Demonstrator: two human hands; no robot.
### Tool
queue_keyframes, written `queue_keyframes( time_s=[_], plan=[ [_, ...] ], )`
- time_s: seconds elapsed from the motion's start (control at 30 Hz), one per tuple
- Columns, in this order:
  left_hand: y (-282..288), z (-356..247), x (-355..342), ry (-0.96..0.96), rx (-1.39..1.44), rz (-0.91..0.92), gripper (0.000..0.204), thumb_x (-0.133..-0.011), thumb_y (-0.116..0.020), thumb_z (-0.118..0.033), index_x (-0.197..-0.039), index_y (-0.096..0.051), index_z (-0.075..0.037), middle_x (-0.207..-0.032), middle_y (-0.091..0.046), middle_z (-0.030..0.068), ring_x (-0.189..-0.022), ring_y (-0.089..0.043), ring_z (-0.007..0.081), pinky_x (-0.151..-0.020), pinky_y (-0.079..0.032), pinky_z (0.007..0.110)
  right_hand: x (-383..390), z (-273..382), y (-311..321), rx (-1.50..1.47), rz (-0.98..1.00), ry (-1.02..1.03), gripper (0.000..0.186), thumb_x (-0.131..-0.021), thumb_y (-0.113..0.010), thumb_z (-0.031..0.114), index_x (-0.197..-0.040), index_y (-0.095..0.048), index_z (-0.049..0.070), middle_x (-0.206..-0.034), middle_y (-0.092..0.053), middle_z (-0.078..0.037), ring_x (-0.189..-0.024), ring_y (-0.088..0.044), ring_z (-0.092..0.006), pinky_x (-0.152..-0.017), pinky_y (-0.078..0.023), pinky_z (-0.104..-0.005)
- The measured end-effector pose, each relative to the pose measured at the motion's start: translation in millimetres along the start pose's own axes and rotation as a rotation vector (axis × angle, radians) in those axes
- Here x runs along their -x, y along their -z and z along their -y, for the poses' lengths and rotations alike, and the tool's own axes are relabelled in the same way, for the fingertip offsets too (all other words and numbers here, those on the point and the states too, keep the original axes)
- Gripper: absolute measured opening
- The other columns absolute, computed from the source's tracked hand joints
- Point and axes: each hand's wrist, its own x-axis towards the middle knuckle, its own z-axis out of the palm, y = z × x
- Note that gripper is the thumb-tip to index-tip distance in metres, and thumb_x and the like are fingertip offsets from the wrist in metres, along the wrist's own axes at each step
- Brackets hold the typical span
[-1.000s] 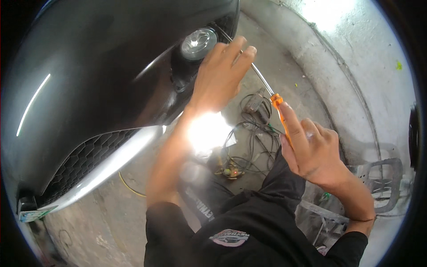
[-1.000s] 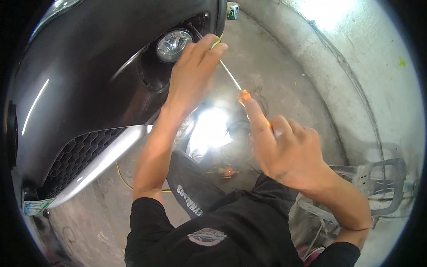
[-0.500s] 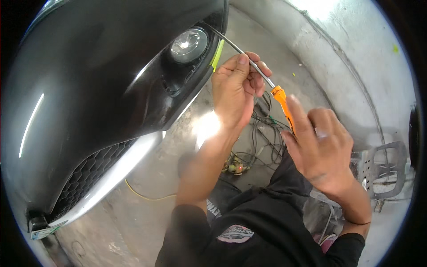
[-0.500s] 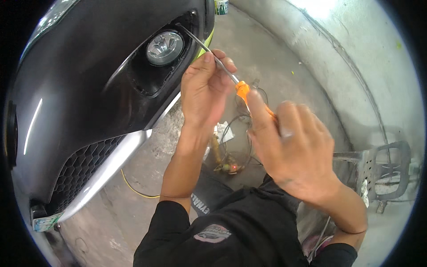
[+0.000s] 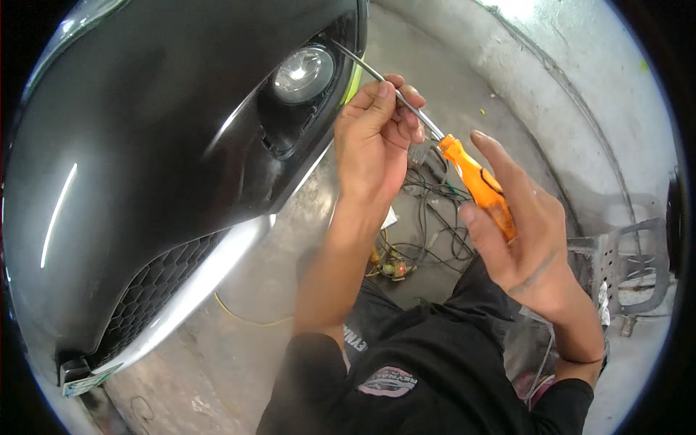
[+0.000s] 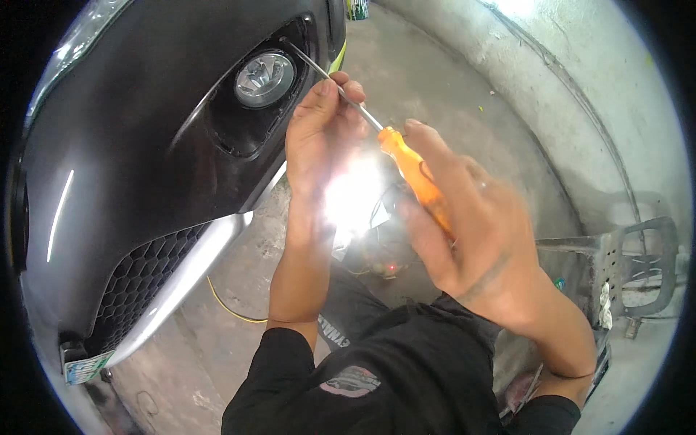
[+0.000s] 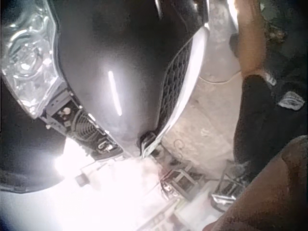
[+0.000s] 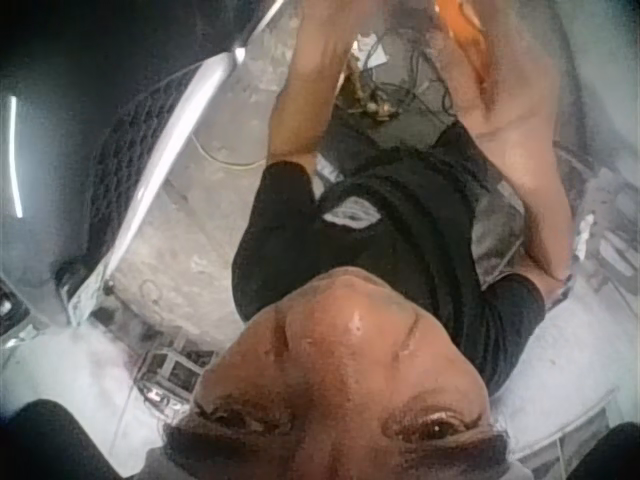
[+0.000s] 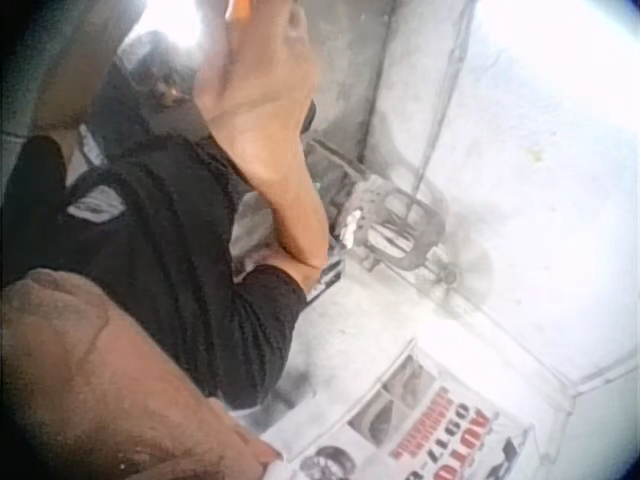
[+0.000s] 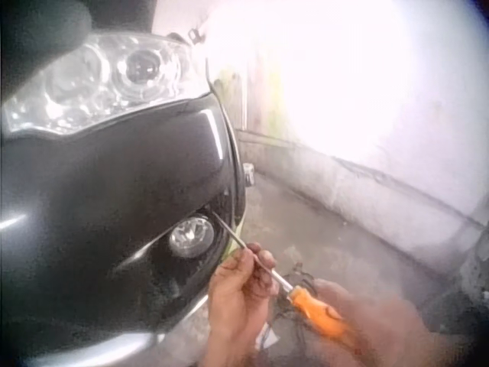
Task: The person works on a fog light on the front bumper of a car, using a screwdriver to tighten screws around the light housing while holding a work lamp for visibility.
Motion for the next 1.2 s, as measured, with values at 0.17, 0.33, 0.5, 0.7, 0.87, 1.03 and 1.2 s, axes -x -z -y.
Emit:
queue_keyframes(
  time_s=[0.17,0.33,0.5,0.7,0.87,1.03,1.2],
  plan=[
    [-11.8,-2.4,1.5,-0.032,-0.368,-0.078,0.020,-0.103,-0.062,-0.018,-0.109,-0.064,0.001,-0.088,-0.071,0.0144,-0.069,-0.066,0.0183,-0.063,-0.056,0.032,2.3,-10.5,11.5,0.758,0.120,0.317,0.062,-0.084,-0.071,0.004,-0.144,-0.056,0.000,-0.084,-0.053,-0.008,-0.067,-0.057,-0.0192,-0.056,-0.048,-0.0319],
    [12.3,-17.3,7.6,-1.064,-1.738,-0.161,0.029,-0.091,-0.071,-0.012,-0.118,-0.067,-0.001,-0.117,-0.066,0.0226,-0.107,-0.061,0.0393,-0.095,-0.048,0.052,1.9,-15.5,3.2,0.649,0.136,0.296,0.063,-0.083,-0.070,0.004,-0.144,-0.056,-0.002,-0.078,-0.052,-0.006,-0.056,-0.049,-0.0163,-0.052,-0.045,-0.0310],
    [29.3,-35.4,-10.3,-1.044,-2.117,-0.220,0.060,-0.082,-0.078,-0.010,-0.139,-0.061,-0.007,-0.144,-0.049,0.0287,-0.126,-0.051,0.0501,-0.107,-0.040,0.057,-1.0,-25.2,-6.6,-0.045,0.052,-0.009,0.059,-0.086,-0.066,0.007,-0.144,-0.056,-0.002,-0.072,-0.051,-0.003,-0.055,-0.046,-0.0109,-0.049,-0.039,-0.0271],
    [32.5,-36.3,-26.5,-1.027,-2.245,-0.426,0.083,-0.077,-0.084,-0.011,-0.152,-0.050,-0.025,-0.143,-0.046,0.0284,-0.120,-0.051,0.0512,-0.100,-0.045,0.054,-7.7,-11.0,4.3,-0.009,0.097,-0.071,0.060,-0.086,-0.067,0.008,-0.145,-0.057,0.004,-0.079,-0.053,-0.004,-0.061,-0.053,-0.0128,-0.051,-0.041,-0.0284],
    [29.5,-37.9,-26.1,-1.029,-2.266,-0.427,0.087,-0.076,-0.084,-0.009,-0.153,-0.048,-0.026,-0.146,-0.044,0.0280,-0.121,-0.052,0.0500,-0.098,-0.046,0.055,-6.0,-7.9,3.7,0.618,0.079,0.196,0.064,-0.080,-0.071,0.001,-0.143,-0.059,0.003,-0.086,-0.050,-0.007,-0.062,-0.056,-0.0200,-0.053,-0.048,-0.0332],
    [26.5,-39.8,-26.5,-1.087,-2.261,-0.348,0.090,-0.073,-0.085,-0.009,-0.153,-0.048,-0.027,-0.147,-0.044,0.0282,-0.127,-0.050,0.0527,-0.098,-0.045,0.058,4.1,-21.8,-15.3,0.374,0.020,0.175,0.055,-0.087,-0.067,0.002,-0.141,-0.059,-0.001,-0.076,-0.050,-0.004,-0.060,-0.051,-0.0138,-0.049,-0.043,-0.0291],
    [27.6,-38.6,-31.4,-1.088,-2.248,-0.362,0.083,-0.072,-0.086,-0.008,-0.147,-0.056,-0.026,-0.145,-0.044,0.0277,-0.129,-0.046,0.0531,-0.102,-0.042,0.058,-15.9,-22.8,10.8,-0.948,0.144,-0.672,0.047,-0.096,-0.061,0.012,-0.141,-0.056,-0.003,-0.072,-0.055,-0.001,-0.057,-0.045,-0.0070,-0.045,-0.032,-0.0233]
  ],
)
